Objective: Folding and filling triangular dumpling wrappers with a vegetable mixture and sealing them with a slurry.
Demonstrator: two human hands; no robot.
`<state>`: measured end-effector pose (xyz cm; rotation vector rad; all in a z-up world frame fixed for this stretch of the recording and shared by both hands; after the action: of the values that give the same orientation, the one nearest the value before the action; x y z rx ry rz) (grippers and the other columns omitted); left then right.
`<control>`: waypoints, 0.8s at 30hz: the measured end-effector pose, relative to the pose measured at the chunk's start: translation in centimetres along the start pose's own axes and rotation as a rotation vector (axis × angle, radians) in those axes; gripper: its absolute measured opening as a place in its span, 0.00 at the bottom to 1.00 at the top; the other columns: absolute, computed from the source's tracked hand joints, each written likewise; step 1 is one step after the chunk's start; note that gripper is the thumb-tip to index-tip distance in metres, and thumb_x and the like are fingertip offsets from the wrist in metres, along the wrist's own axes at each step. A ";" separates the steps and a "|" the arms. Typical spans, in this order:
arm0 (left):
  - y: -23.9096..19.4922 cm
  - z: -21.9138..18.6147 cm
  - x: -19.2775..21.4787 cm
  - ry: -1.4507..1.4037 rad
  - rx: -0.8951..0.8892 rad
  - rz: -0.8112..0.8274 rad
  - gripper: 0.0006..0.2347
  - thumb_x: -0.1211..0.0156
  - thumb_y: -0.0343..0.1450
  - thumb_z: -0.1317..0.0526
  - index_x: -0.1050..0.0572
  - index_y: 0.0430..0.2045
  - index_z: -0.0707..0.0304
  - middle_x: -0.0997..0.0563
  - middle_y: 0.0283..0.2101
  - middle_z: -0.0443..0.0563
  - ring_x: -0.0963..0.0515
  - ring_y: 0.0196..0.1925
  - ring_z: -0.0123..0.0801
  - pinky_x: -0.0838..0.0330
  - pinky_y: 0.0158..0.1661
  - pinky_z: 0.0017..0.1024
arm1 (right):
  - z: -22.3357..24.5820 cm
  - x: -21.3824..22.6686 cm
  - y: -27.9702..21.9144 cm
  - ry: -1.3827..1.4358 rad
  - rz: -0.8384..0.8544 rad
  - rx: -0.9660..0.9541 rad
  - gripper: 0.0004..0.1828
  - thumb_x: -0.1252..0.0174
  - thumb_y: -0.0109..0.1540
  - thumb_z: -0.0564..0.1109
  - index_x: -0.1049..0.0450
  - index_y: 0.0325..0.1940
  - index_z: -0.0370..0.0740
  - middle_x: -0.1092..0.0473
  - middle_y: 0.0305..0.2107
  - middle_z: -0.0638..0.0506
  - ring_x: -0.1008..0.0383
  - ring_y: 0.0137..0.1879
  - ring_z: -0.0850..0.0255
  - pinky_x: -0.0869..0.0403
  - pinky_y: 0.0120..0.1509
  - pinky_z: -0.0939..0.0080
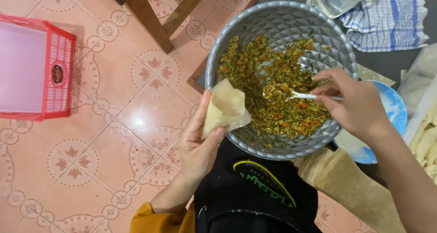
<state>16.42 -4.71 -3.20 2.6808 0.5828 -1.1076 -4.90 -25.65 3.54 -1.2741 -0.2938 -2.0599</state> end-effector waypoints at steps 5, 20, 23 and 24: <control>-0.1 0.6 -0.5 -0.016 0.029 0.011 0.29 0.49 0.76 0.79 0.48 0.74 0.75 0.36 0.73 0.59 0.30 0.70 0.36 0.31 0.68 0.35 | -0.6 1.3 -1.9 -0.063 -0.004 -0.124 0.21 0.36 0.59 0.36 0.30 0.55 0.39 0.19 0.38 0.48 0.17 0.45 0.59 0.21 0.44 0.60; -0.3 1.3 -1.9 0.070 0.139 0.050 0.28 0.49 0.75 0.79 0.46 0.73 0.73 0.34 0.72 0.59 0.29 0.69 0.34 0.30 0.66 0.31 | -1.6 3.2 -5.6 0.133 -0.086 -0.213 0.20 0.36 0.57 0.32 0.27 0.54 0.36 0.19 0.36 0.46 0.17 0.45 0.62 0.21 0.45 0.63; -0.3 1.7 -2.6 0.139 0.149 0.060 0.28 0.48 0.74 0.79 0.44 0.73 0.72 0.33 0.72 0.58 0.28 0.68 0.34 0.30 0.66 0.30 | -0.9 3.9 -6.7 0.159 -0.136 -0.224 0.20 0.35 0.58 0.33 0.27 0.54 0.35 0.19 0.36 0.46 0.17 0.45 0.63 0.22 0.43 0.62; -0.3 1.7 -2.8 0.181 0.151 0.058 0.28 0.47 0.74 0.79 0.42 0.72 0.71 0.33 0.72 0.58 0.27 0.66 0.34 0.29 0.65 0.30 | -0.6 4.3 -7.1 0.191 -0.170 -0.210 0.19 0.35 0.58 0.33 0.27 0.53 0.34 0.19 0.37 0.46 0.17 0.45 0.63 0.22 0.43 0.63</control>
<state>13.34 -5.78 -2.42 2.9295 0.4623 -0.9353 -11.21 -22.61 8.01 -1.1953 -0.1028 -2.3901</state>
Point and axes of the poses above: each hand's wrist, its own y-axis towards the middle knuckle, its own x-axis out of the back of the hand, z = x × y, the point moved 8 cm from there along y, towards the middle knuckle
